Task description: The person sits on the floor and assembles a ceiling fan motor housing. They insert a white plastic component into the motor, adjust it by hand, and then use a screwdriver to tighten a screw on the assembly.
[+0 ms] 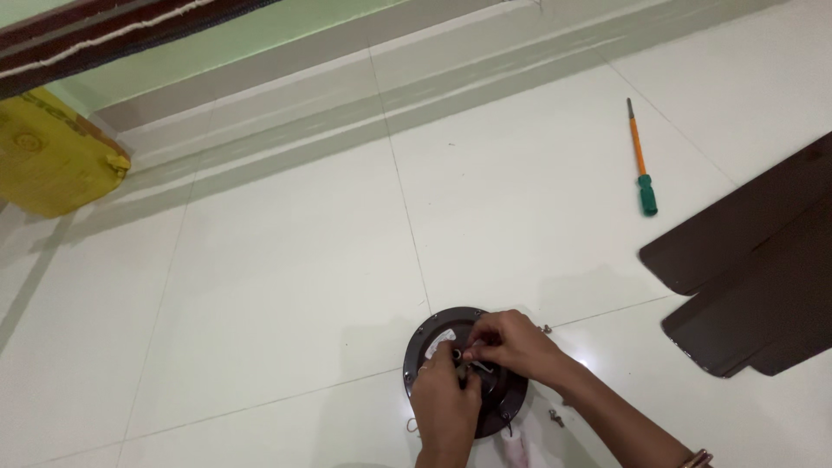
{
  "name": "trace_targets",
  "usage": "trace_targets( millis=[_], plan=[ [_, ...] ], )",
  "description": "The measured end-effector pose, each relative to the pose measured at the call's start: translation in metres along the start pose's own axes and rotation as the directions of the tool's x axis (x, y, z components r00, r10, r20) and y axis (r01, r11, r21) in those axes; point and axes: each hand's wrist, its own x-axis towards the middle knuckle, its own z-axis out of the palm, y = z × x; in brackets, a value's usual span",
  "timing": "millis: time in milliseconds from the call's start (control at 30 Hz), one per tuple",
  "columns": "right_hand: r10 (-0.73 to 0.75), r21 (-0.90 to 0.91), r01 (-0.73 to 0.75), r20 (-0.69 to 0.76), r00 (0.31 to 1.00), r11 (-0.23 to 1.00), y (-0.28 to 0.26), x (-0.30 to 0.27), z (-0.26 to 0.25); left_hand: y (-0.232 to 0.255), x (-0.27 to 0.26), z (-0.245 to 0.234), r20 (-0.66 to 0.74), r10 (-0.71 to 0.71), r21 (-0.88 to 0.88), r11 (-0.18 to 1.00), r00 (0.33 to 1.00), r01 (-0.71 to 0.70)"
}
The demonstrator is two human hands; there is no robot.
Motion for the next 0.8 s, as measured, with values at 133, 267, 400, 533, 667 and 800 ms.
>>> trace_targets(
  millis=[133, 267, 400, 533, 667, 800],
  plan=[
    [-0.043, 0.064, 0.042, 0.020, 0.999, 0.997, -0.003, 0.002, 0.000, 0.000, 0.000, 0.000, -0.003, 0.001, 0.006, 1.000, 1.000, -0.001],
    [-0.005, -0.005, 0.005, 0.054, 0.999, 1.000, -0.007, 0.001, -0.003, -0.001, 0.000, 0.001, 0.008, -0.022, 0.022, 1.000, 1.000, 0.021],
    [0.004, -0.077, 0.004, 0.097, 0.995, 0.997, -0.014, -0.003, -0.007, -0.002, 0.001, 0.002, -0.027, 0.020, 0.010, 1.000, 0.999, -0.020],
    [-0.002, -0.020, 0.005, 0.113, 0.994, 1.000, -0.016, -0.007, -0.006, -0.005, 0.001, 0.002, -0.001, 0.013, 0.022, 1.000, 1.000, -0.013],
    [-0.052, -0.260, 0.072, 0.081, 0.995, 0.963, 0.000, 0.000, -0.022, -0.007, 0.001, -0.001, 0.015, 0.017, 0.039, 0.999, 1.000, -0.017],
    [0.035, -0.312, -0.115, -0.251, 0.967, 0.943, 0.037, 0.023, -0.089, -0.009, 0.006, 0.000, 0.009, 0.032, 0.048, 0.998, 0.999, -0.032]
  ],
)
